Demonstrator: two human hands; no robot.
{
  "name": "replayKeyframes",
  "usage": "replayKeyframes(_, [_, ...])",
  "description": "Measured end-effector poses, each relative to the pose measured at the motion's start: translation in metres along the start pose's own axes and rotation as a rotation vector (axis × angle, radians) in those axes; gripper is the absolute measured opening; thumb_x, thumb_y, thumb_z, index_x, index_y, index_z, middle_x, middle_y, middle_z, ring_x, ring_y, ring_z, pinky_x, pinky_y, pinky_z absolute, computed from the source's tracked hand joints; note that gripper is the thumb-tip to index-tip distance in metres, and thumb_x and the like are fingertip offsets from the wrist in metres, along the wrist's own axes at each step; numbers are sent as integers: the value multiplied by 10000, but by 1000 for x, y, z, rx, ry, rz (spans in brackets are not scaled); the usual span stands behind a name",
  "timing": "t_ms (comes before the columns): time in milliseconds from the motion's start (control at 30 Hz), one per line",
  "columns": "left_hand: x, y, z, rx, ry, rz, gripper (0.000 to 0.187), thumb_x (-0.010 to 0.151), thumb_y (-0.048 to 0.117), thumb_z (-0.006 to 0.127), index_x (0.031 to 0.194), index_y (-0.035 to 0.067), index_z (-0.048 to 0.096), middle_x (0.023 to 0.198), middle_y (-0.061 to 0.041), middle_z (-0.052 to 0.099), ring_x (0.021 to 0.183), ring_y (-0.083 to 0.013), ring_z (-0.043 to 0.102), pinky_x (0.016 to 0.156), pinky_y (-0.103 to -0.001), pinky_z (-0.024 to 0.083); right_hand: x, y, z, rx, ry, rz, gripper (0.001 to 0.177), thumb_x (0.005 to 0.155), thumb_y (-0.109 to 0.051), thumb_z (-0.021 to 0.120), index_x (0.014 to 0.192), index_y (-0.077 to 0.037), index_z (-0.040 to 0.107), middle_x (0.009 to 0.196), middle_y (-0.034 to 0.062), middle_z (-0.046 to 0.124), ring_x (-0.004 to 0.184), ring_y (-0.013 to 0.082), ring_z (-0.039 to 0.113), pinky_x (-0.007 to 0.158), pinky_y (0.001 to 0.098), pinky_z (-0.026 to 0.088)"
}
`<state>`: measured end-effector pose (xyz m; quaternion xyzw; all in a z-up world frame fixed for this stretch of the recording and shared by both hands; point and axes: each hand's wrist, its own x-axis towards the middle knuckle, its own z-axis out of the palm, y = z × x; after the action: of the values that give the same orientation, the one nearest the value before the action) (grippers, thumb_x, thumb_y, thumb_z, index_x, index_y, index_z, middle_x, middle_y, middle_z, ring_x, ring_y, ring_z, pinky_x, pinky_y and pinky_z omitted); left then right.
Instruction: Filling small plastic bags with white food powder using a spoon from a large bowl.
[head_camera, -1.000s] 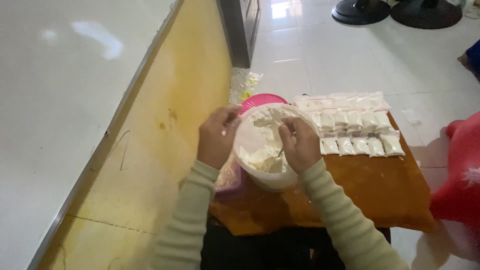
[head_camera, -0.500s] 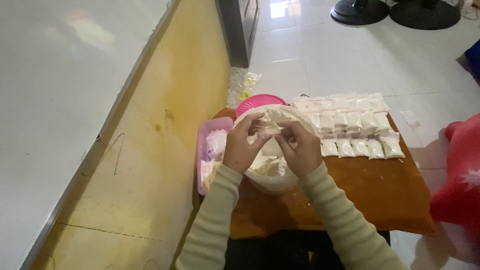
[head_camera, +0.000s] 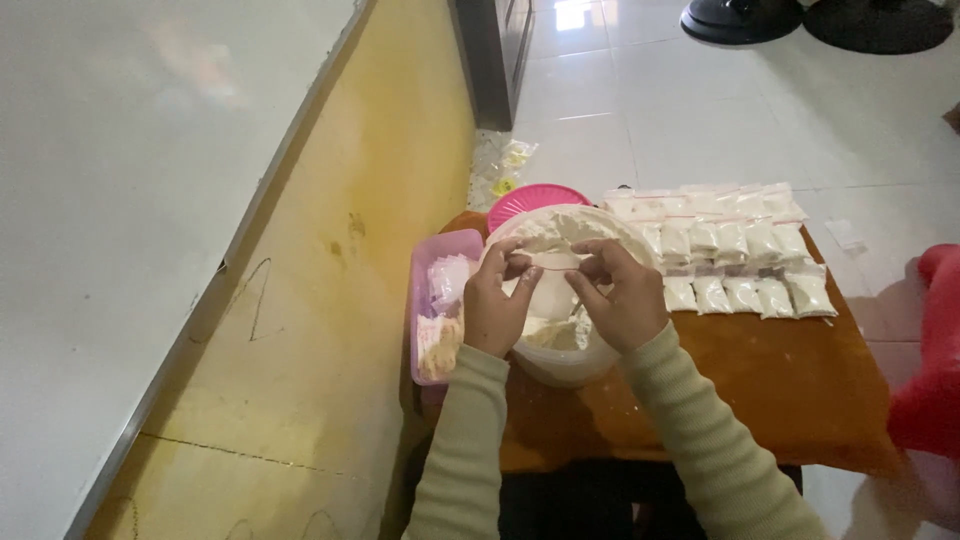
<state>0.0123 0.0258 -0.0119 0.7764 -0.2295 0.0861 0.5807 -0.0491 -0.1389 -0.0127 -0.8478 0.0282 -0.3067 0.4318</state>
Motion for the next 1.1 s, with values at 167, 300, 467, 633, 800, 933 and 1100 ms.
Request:
replayKeyframes(167, [1,-5,0,-19,10,-10,363,916,137,715,1263,114,611,954,-119,767,984,-311,757,944,-447,569,1,1,0,-3,6,19,228,910,-144,778,1117,-84,704,879,139,770,828,303,758,765,411,605])
replayKeyframes(300, [2,-9,1,11,-3,-16,415,899,140,730,1292,129,596,964,-111,770,974,-305,759,936,-448,574,1,3,1,7,16,10,225,886,-110,792,1096,-90,714,865,124,767,820,303,751,764,397,604])
replayKeyframes(467, [1,-10,2,33,-9,1,422,887,127,742,1280,106,589,934,-129,767,941,-321,764,908,-456,580,0,3,2,-14,12,-15,221,878,-52,773,1084,-92,704,831,126,753,780,284,739,734,397,598])
replayKeyframes(633, [2,-4,3,66,-33,-46,446,881,140,746,1293,130,575,947,-98,771,945,-288,768,903,-433,586,2,3,4,-16,-39,-75,177,912,-74,707,1079,-130,714,833,112,729,757,287,714,716,391,601])
replayKeyframes(800, [3,-7,4,77,-26,-12,429,890,109,734,1282,115,559,925,-100,770,907,-296,773,871,-437,591,4,2,4,-54,-157,-160,146,938,-53,614,1019,-116,718,848,125,719,717,330,699,671,448,600])
replayKeyframes(933, [3,-8,3,44,-25,8,426,902,106,710,1293,100,542,919,-128,762,896,-329,770,864,-460,586,5,13,8,-95,-189,-196,95,892,-106,695,984,-124,712,838,125,697,740,325,693,663,452,587])
replayKeyframes(1100, [1,-6,3,39,5,16,385,908,122,707,1260,123,551,897,-89,769,870,-307,765,852,-407,593,5,6,6,-198,-226,-142,137,932,-237,692,848,-133,719,838,59,721,813,277,718,713,412,595])
